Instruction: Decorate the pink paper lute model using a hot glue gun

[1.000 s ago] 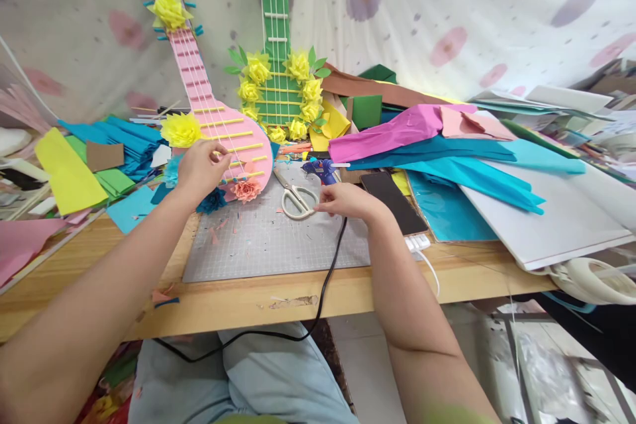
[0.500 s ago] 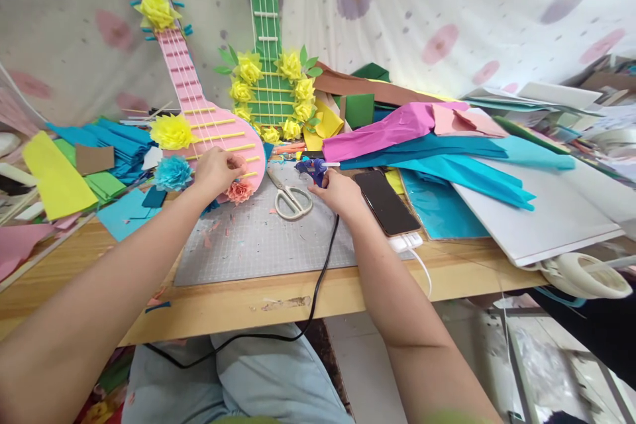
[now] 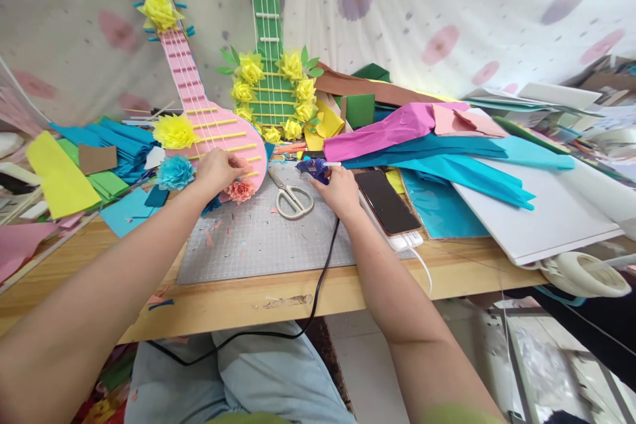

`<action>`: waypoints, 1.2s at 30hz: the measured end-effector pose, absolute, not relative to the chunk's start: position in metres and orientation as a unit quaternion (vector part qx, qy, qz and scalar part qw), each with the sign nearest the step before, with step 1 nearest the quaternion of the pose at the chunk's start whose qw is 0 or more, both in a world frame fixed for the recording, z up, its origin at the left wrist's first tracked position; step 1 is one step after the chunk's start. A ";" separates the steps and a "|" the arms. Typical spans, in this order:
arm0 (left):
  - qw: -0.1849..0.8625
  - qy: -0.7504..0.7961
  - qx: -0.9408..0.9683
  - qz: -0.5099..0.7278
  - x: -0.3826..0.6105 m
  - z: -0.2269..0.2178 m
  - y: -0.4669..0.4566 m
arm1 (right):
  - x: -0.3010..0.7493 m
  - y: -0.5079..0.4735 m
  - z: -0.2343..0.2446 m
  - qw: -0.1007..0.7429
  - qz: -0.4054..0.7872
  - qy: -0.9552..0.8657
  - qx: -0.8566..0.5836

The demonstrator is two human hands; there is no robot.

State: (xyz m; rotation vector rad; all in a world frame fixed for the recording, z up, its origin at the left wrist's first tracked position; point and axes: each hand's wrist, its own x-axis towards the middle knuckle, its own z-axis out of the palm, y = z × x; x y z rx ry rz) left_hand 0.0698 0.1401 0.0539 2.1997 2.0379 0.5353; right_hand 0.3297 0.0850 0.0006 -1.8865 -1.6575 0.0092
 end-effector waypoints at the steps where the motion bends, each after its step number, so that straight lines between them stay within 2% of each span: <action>1: 0.042 0.665 0.724 0.178 0.070 0.054 0.140 | 0.330 0.086 0.000 0.316 0.001 -0.627 -0.712; 5: 0.003 0.656 0.735 0.169 0.070 0.056 0.141 | 0.330 0.087 -0.002 0.330 -0.001 -0.621 -0.710; 14: 0.012 0.654 0.740 0.159 0.069 0.060 0.138 | 0.331 0.088 -0.006 0.342 0.000 -0.607 -0.718; 19: 0.060 0.678 0.716 0.158 0.065 0.065 0.133 | 0.330 0.088 -0.006 0.330 0.000 -0.606 -0.724; 24: 0.051 0.679 0.719 0.139 0.062 0.070 0.133 | 0.329 0.086 -0.004 0.327 0.011 -0.611 -0.721; 36: 0.103 0.671 0.699 0.225 0.057 0.066 0.131 | 0.329 0.086 -0.005 0.321 0.004 -0.620 -0.716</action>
